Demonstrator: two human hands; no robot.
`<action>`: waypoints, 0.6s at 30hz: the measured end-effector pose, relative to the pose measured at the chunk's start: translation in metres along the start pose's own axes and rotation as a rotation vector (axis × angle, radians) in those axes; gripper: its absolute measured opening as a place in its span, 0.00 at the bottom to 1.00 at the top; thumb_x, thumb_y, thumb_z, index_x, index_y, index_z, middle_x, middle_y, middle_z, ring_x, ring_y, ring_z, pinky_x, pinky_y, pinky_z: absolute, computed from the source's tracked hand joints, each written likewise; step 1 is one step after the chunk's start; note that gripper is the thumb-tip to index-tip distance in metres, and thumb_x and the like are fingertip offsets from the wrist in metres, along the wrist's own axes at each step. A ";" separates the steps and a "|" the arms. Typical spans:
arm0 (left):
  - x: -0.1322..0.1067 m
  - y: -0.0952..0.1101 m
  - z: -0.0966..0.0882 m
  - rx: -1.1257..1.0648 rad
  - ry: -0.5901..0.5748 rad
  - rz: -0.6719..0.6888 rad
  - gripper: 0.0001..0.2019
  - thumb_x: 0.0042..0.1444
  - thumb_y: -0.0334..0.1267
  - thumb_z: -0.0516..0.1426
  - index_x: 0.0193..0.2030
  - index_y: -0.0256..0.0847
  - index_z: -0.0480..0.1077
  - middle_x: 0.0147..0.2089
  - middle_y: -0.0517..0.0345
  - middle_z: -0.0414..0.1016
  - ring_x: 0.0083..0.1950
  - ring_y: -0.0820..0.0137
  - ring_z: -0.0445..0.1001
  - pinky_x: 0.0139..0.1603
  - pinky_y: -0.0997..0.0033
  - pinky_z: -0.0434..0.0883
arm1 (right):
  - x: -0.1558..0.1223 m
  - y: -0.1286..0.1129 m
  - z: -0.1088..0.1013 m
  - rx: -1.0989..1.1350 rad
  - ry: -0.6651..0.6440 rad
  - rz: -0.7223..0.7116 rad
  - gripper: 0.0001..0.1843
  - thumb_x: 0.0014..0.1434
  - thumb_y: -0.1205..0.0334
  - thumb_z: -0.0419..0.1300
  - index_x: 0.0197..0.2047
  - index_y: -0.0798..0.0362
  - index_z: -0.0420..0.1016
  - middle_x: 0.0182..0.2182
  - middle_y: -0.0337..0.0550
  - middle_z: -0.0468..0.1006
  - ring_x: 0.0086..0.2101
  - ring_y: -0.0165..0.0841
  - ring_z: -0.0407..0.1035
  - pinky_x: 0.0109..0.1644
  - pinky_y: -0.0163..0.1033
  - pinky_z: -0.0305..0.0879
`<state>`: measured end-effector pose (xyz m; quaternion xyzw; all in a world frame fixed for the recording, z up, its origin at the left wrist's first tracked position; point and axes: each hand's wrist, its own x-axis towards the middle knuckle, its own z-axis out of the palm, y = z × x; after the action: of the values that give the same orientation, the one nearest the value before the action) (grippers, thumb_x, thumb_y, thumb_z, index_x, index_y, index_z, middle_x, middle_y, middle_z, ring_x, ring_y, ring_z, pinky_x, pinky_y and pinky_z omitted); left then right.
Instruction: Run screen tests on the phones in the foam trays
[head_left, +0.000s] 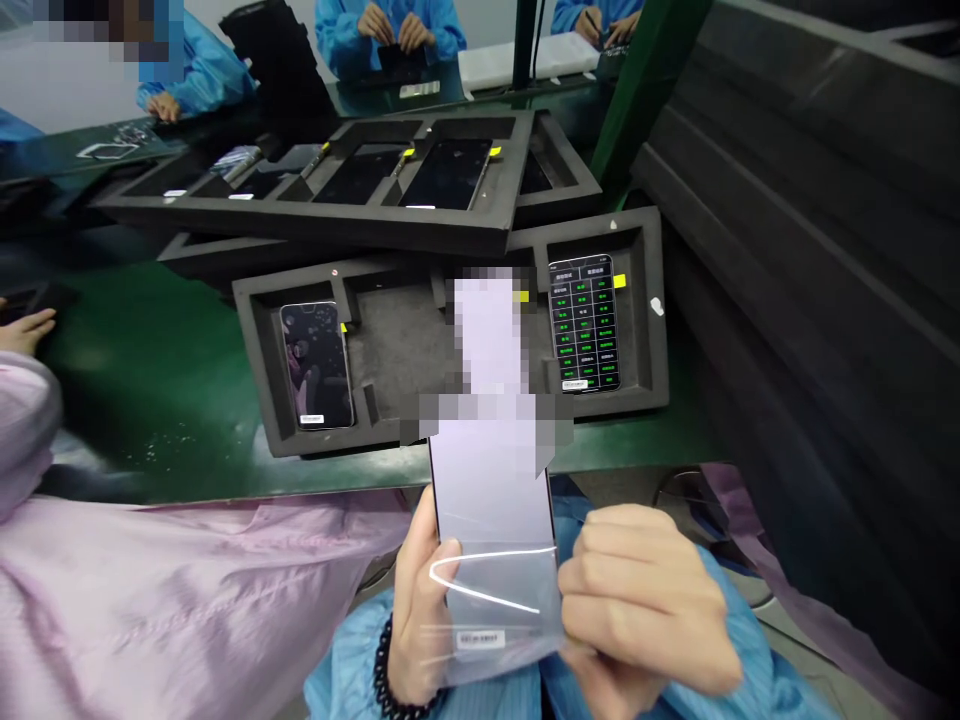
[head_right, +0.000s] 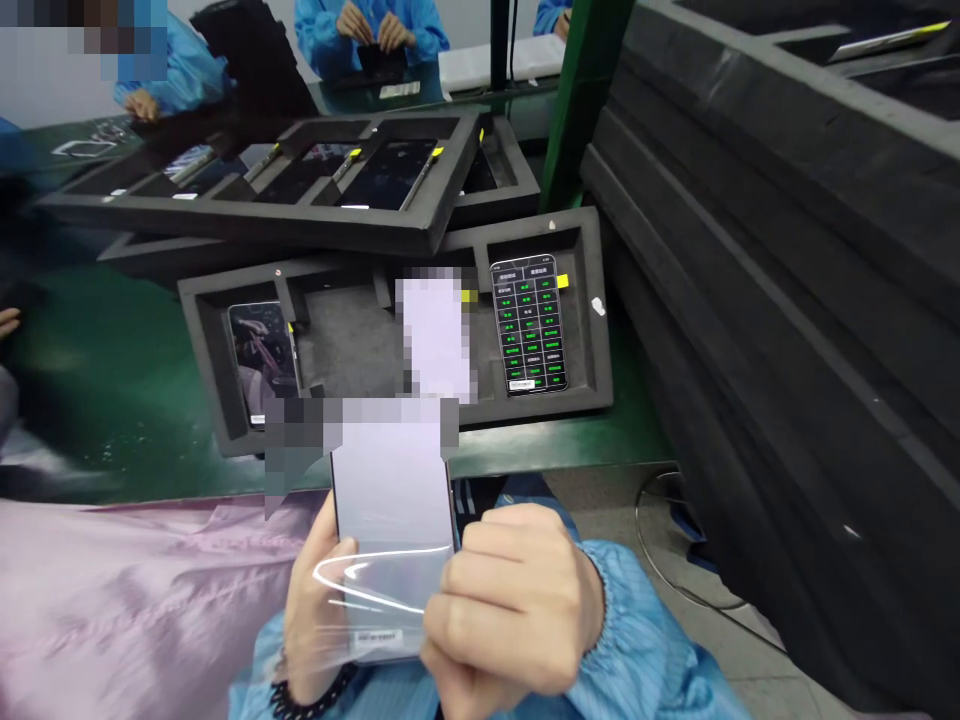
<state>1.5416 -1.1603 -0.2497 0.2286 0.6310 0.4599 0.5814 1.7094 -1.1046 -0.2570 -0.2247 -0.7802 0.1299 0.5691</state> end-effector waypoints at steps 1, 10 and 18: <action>0.003 -0.003 -0.003 0.027 -0.016 0.025 0.28 0.55 0.55 0.61 0.56 0.40 0.73 0.31 0.59 0.75 0.27 0.72 0.66 0.27 0.73 0.65 | 0.001 -0.001 -0.001 -0.002 -0.021 0.004 0.11 0.59 0.68 0.56 0.25 0.49 0.67 0.16 0.32 0.62 0.16 0.28 0.48 0.21 0.41 0.45; 0.027 -0.040 -0.007 0.448 -0.282 0.296 0.30 0.64 0.58 0.52 0.65 0.42 0.69 0.67 0.47 0.71 0.60 0.57 0.74 0.62 0.62 0.70 | 0.035 0.018 -0.003 -0.122 -0.140 0.073 0.08 0.51 0.73 0.60 0.25 0.50 0.69 0.36 0.40 0.83 0.40 0.35 0.70 0.45 0.44 0.69; 0.029 -0.010 0.006 -0.060 -0.371 -0.047 0.28 0.54 0.51 0.61 0.59 0.40 0.75 0.59 0.52 0.78 0.60 0.54 0.74 0.57 0.62 0.73 | 0.026 0.036 0.001 0.067 -0.103 0.503 0.07 0.66 0.65 0.61 0.35 0.50 0.78 0.36 0.39 0.83 0.44 0.36 0.75 0.57 0.48 0.65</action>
<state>1.5433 -1.1392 -0.2731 0.2774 0.5042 0.4148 0.7048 1.7088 -1.0602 -0.2523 -0.3857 -0.7231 0.3044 0.4855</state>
